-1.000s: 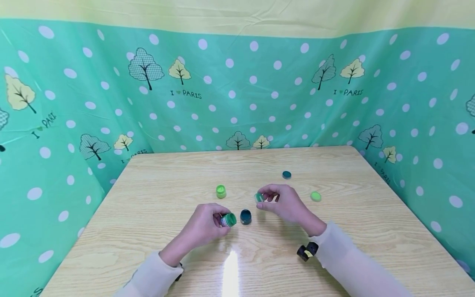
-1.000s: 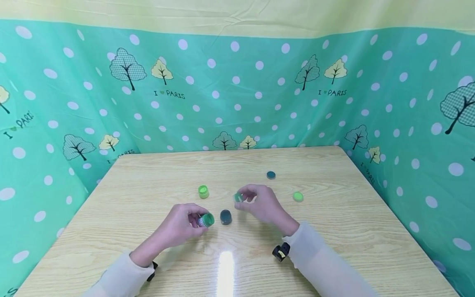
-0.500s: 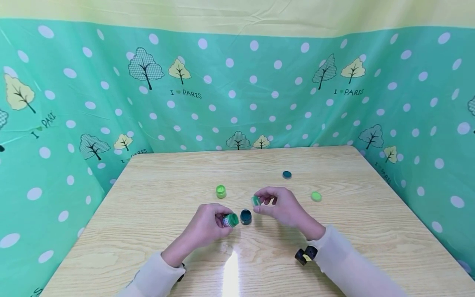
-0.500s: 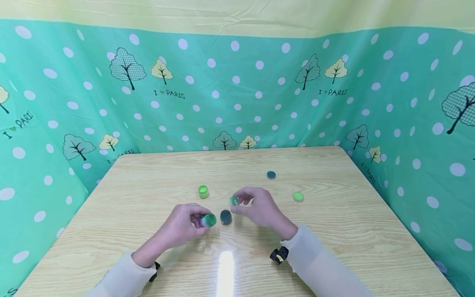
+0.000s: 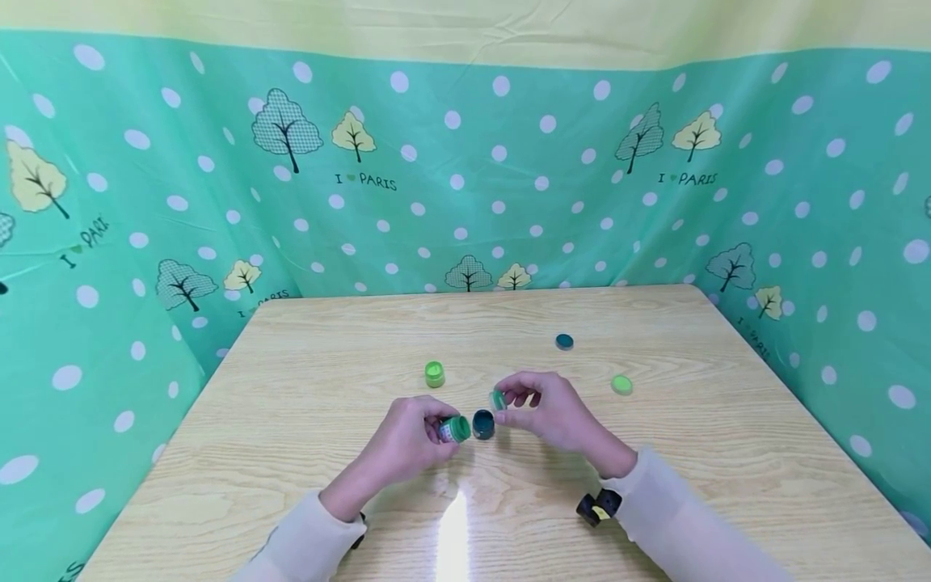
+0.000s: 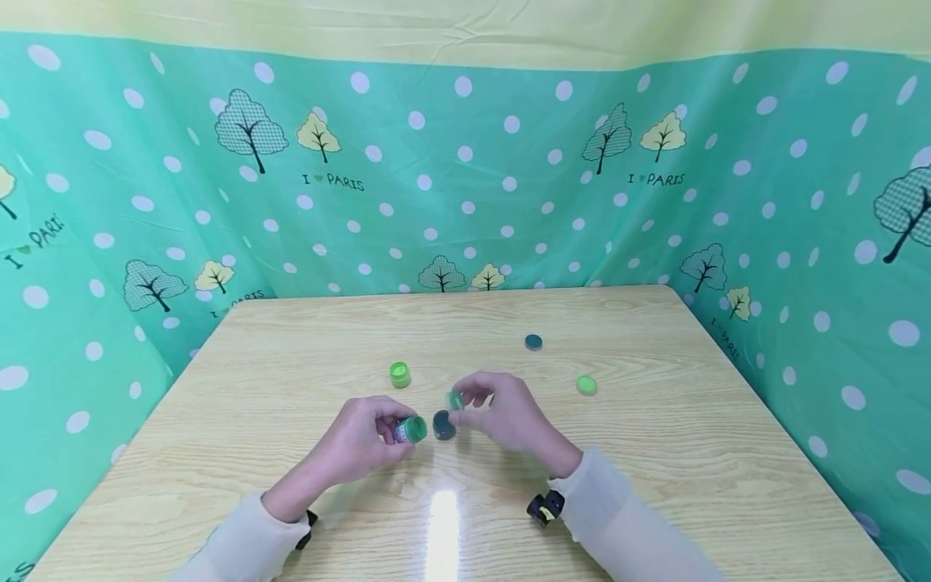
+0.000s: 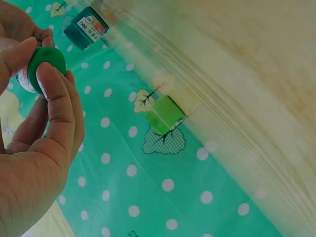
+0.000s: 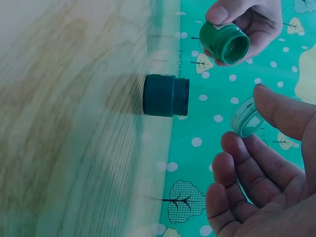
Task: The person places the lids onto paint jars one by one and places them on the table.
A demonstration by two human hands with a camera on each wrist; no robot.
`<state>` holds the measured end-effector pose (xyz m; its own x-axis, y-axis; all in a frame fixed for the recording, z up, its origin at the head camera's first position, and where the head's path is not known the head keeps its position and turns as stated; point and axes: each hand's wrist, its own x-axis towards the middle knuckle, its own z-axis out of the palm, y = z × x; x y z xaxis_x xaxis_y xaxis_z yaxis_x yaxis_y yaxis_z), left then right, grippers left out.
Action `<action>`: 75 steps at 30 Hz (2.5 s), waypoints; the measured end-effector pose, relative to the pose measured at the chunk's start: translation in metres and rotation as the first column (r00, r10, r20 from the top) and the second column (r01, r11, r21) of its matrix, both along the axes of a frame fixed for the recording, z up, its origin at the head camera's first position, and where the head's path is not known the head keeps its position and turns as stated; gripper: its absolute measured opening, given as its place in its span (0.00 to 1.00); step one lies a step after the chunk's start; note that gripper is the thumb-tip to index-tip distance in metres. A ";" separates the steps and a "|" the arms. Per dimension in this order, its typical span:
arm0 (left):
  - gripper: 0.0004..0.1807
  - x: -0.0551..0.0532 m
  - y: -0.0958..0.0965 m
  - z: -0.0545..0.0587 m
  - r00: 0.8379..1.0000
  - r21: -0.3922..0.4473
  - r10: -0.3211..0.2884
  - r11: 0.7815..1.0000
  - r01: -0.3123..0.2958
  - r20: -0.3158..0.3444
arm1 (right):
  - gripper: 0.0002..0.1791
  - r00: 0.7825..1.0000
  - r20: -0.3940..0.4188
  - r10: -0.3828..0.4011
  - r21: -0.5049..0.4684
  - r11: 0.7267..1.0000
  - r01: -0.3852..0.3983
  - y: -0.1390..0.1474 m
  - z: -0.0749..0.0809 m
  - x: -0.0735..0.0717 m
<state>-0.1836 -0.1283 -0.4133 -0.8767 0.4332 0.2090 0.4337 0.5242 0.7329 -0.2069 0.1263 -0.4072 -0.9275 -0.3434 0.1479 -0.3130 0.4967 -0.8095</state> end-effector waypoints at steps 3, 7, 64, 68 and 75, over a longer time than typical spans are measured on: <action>0.14 0.000 0.001 0.001 1.000 0.001 -0.003 1.000 0.003 0.002 | 0.17 1.000 0.001 0.013 0.006 1.000 -0.013 -0.002 0.000 0.002; 0.14 -0.001 0.003 0.001 1.000 -0.003 -0.002 1.000 0.002 0.000 | 0.16 1.000 0.014 0.024 0.005 1.000 -0.024 -0.003 0.002 0.004; 0.15 -0.001 0.022 0.006 0.999 -0.006 -0.033 0.999 0.033 -0.033 | 0.17 0.990 0.014 0.140 0.036 0.989 -0.140 -0.010 0.003 0.014; 0.15 -0.001 0.022 0.006 0.999 -0.006 -0.029 1.000 0.028 -0.023 | 0.17 0.989 0.020 0.144 0.028 0.989 -0.145 -0.011 0.001 0.014; 0.15 -0.001 0.022 0.007 1.000 -0.006 -0.030 1.000 0.030 0.009 | 0.18 0.988 -0.004 0.153 0.040 0.987 -0.153 -0.012 0.001 0.014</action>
<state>-0.1845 -0.1065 -0.4064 -0.8649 0.4609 0.1989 0.4433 0.5154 0.7334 -0.1933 0.1146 -0.4063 -0.8627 -0.4867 0.1378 -0.3932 0.4740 -0.7879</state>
